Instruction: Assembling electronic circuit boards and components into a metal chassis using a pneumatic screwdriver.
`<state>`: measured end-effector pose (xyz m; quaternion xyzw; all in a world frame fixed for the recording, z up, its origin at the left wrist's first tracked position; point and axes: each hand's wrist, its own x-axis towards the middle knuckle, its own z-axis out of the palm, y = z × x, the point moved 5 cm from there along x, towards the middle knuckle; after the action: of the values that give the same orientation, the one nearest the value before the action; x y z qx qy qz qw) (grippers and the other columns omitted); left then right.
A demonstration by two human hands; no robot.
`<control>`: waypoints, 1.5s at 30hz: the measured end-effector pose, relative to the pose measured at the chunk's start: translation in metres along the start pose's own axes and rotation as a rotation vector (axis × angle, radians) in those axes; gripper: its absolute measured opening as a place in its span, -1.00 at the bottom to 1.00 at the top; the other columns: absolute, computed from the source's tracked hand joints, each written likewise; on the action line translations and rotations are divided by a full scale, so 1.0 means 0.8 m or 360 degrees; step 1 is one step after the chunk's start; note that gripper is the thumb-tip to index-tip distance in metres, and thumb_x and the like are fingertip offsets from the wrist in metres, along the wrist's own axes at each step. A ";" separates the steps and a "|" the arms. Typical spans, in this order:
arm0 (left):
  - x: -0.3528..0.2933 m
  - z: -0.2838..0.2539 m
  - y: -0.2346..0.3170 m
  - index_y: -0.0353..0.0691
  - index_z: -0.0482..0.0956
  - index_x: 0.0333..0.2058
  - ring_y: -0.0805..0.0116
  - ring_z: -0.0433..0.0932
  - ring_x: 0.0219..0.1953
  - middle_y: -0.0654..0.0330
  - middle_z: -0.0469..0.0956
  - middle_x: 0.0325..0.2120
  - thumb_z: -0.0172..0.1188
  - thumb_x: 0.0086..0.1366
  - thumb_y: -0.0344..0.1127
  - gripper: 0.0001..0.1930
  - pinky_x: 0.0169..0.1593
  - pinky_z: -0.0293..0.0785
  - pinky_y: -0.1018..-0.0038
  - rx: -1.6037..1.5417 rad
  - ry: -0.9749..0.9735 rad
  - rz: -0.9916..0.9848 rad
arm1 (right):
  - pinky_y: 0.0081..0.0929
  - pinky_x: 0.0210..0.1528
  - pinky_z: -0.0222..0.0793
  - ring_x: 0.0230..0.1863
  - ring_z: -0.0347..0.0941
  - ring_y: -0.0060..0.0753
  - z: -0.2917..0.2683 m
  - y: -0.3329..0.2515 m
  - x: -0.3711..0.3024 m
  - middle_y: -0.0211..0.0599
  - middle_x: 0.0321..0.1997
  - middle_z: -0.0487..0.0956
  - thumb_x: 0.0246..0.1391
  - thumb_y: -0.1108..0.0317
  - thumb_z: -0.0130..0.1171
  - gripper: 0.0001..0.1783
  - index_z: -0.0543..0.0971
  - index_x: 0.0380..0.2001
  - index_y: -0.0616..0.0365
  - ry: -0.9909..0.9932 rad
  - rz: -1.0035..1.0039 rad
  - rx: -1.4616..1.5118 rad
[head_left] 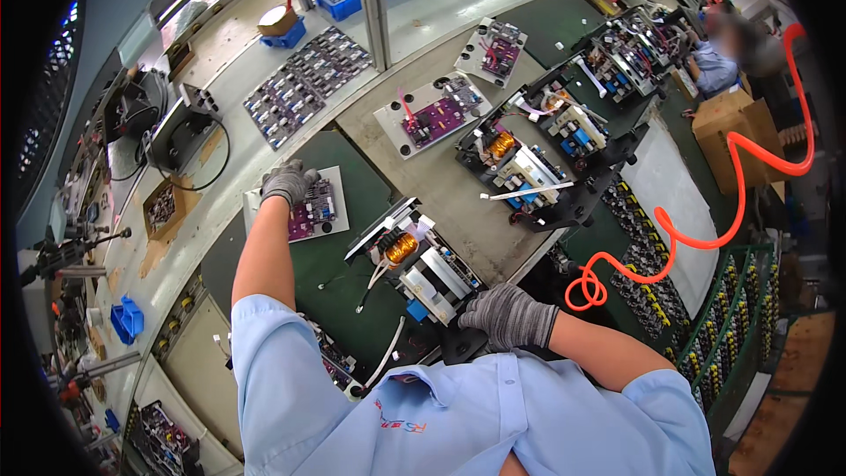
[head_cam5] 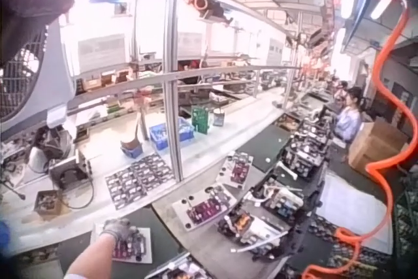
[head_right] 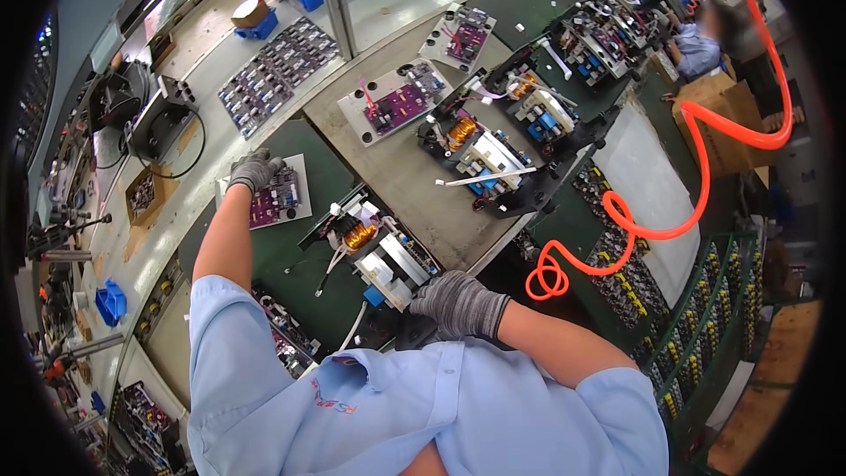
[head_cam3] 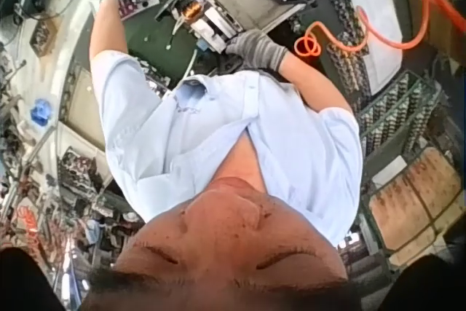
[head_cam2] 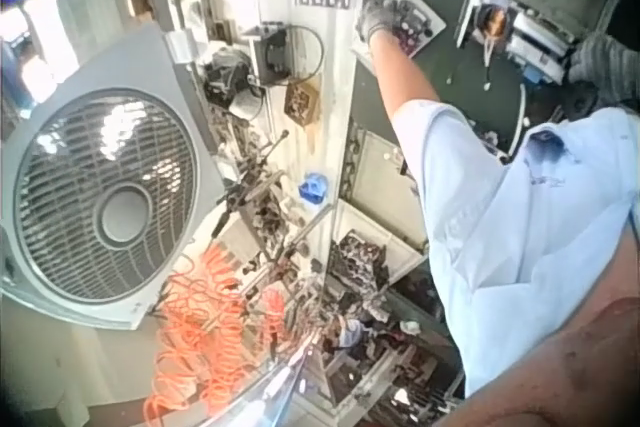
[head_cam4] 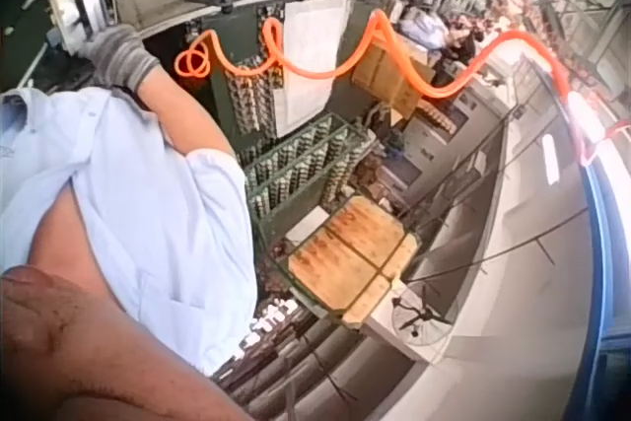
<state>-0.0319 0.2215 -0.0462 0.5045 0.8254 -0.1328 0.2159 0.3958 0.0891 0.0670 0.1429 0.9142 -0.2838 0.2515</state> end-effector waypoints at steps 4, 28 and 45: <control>0.006 -0.010 -0.003 -0.16 0.48 0.18 0.04 0.37 0.29 -0.01 0.42 0.23 -0.19 0.35 0.34 -0.26 0.31 0.20 0.11 0.0085 -0.0254 -0.0020 | -0.20 -0.07 0.52 -0.15 0.60 -0.15 0.010 0.004 -0.004 -0.30 -0.25 0.62 -0.24 0.09 0.43 -0.43 0.62 -0.06 -0.07 0.0124 -0.0019 0.0007; -0.204 0.037 -0.054 -0.03 0.68 -0.42 0.01 0.62 -0.31 0.07 0.63 -0.44 0.33 -0.03 -0.19 -0.83 -0.16 0.55 0.23 0.0050 0.0240 0.0172 | -0.11 -0.17 0.51 -0.21 0.61 -0.04 0.013 -0.008 -0.016 -0.13 -0.24 0.62 -0.14 -0.31 0.32 -0.32 0.61 -0.16 0.03 0.0188 -0.0177 -0.0107; -0.443 -0.129 -0.055 -0.21 0.65 -0.22 0.64 0.31 -0.61 0.40 0.52 -0.54 0.34 0.20 -0.11 -0.70 -0.51 0.27 0.59 -0.2071 0.1100 -0.0206 | -0.15 -0.07 0.49 -0.13 0.59 -0.02 0.008 -0.001 -0.025 -0.13 -0.21 0.64 -0.09 -0.16 0.36 -0.40 0.61 -0.12 0.07 0.0252 -0.0231 0.0097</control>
<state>0.0465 -0.0280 0.2175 0.2378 0.7862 0.5375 0.1910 0.4144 0.0825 0.0734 0.1060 0.9301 -0.3167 0.1528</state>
